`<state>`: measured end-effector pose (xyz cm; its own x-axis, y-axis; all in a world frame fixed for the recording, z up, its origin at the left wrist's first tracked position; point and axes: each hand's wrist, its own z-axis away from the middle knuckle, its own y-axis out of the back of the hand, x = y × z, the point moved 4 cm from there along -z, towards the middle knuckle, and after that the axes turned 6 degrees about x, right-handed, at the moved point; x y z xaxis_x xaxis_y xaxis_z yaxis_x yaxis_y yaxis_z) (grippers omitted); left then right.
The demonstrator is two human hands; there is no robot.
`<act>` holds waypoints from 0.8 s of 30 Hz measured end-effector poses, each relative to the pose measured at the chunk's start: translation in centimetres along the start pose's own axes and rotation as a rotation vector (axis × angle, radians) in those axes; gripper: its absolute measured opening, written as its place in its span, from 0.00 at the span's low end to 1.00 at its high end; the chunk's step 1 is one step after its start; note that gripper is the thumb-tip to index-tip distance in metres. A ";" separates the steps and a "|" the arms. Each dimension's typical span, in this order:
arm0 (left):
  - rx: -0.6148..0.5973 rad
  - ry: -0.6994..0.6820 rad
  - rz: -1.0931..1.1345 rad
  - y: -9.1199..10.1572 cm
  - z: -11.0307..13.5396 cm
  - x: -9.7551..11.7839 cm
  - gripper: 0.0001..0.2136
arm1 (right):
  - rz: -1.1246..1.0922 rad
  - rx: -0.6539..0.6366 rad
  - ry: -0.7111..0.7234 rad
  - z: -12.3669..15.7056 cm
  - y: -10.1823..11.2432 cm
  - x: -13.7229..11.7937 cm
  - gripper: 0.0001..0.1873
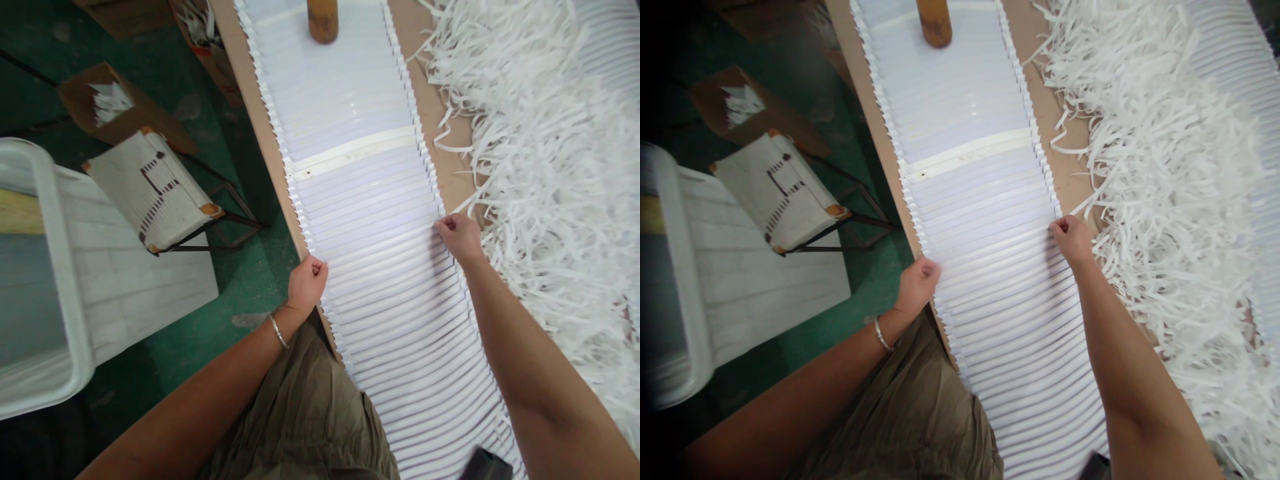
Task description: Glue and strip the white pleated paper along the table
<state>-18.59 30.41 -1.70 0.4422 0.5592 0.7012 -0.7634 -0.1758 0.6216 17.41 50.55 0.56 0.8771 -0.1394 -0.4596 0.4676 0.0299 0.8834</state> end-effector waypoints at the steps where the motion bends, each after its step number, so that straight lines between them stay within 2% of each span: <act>1: -0.001 -0.005 -0.004 0.0 0.0 0.0 0.08 | 0.017 0.006 0.011 0.0 -0.1 -0.1 0.11; 8: -0.010 -0.017 -0.108 0.1 -0.2 0.9 0.09 | 0.110 0.012 0.065 -0.1 -0.4 -0.5 0.10; 11: -0.022 -0.014 -0.124 0.2 -0.2 1.0 0.08 | 0.178 0.117 0.047 -0.9 0.8 0.2 0.11; 14: -0.015 -0.031 -0.080 0.7 0.2 0.9 0.06 | 0.213 0.181 0.035 -1.8 1.6 1.2 0.19; 16: -0.018 -0.062 -0.047 0.9 0.7 1.0 0.05 | 0.222 0.152 0.052 -2.2 1.6 1.8 0.23; 20: -0.061 -0.115 0.015 1.0 1.7 1.5 0.03 | 0.283 0.110 0.072 -2.2 1.2 2.2 0.15; 24: -0.107 -0.128 0.098 0.7 2.6 2.1 0.03 | 0.387 0.084 0.104 -1.9 1.7 1.4 0.19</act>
<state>-16.98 29.37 1.09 0.4146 0.4353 0.7991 -0.8482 -0.1331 0.5126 19.58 52.30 1.23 0.9949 -0.0323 -0.0953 0.0946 -0.0209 0.9953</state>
